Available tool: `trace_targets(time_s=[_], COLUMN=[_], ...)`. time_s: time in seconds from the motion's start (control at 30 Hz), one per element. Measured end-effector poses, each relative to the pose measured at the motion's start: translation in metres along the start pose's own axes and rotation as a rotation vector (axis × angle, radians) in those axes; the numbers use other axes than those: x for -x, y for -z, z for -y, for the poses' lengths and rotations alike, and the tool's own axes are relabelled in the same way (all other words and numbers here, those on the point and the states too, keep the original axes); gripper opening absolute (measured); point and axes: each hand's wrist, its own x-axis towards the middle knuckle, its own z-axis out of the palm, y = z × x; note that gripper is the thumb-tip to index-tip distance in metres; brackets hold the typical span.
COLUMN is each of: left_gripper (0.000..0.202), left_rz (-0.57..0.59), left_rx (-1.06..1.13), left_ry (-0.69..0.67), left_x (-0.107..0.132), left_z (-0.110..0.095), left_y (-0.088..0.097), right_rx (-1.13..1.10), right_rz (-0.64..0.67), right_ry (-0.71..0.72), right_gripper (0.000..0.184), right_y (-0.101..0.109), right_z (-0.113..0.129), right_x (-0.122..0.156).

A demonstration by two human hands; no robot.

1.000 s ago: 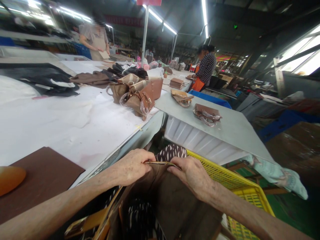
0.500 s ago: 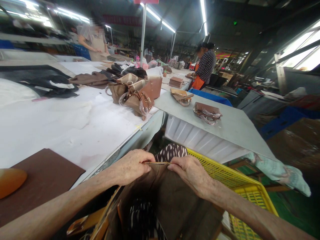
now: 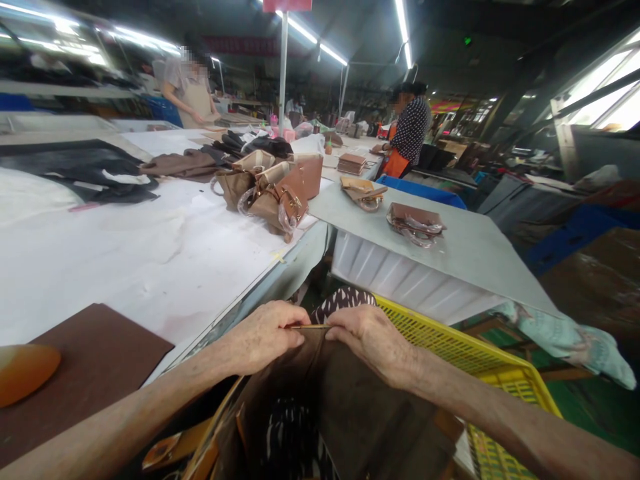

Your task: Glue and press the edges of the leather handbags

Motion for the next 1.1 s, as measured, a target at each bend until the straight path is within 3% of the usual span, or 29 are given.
trace_targets(time_s=[0.43, 0.63, 0.87, 1.0, 1.1], left_gripper=[0.012, 0.009, 0.025, 0.032, 0.030], left_rz=[0.002, -0.016, 0.036, 0.040, 0.103], left_rx=[0.070, 0.061, 0.110, 0.116, 0.216], left_ry=[0.034, 0.000, 0.087, 0.108, 0.132], left_x=[0.002, 0.001, 0.006, 0.012, 0.015], left_z=[-0.002, 0.001, 0.002, 0.001, 0.001], left_y=[0.000, 0.001, 0.009, 0.016, 0.019], right_rx=[-0.110, -0.183, -0.205, -0.345, -0.567], right_rz=[0.020, 0.060, 0.039, 0.072, 0.137], right_ry=[0.060, -0.010, -0.040, -0.056, -0.070], right_gripper=[0.016, 0.022, 0.020, 0.017, 0.015], right_y=[0.004, 0.004, 0.007, 0.004, 0.002], right_z=[0.008, 0.019, 0.023, 0.017, 0.010], right_x=[-0.009, -0.014, -0.017, -0.019, -0.020])
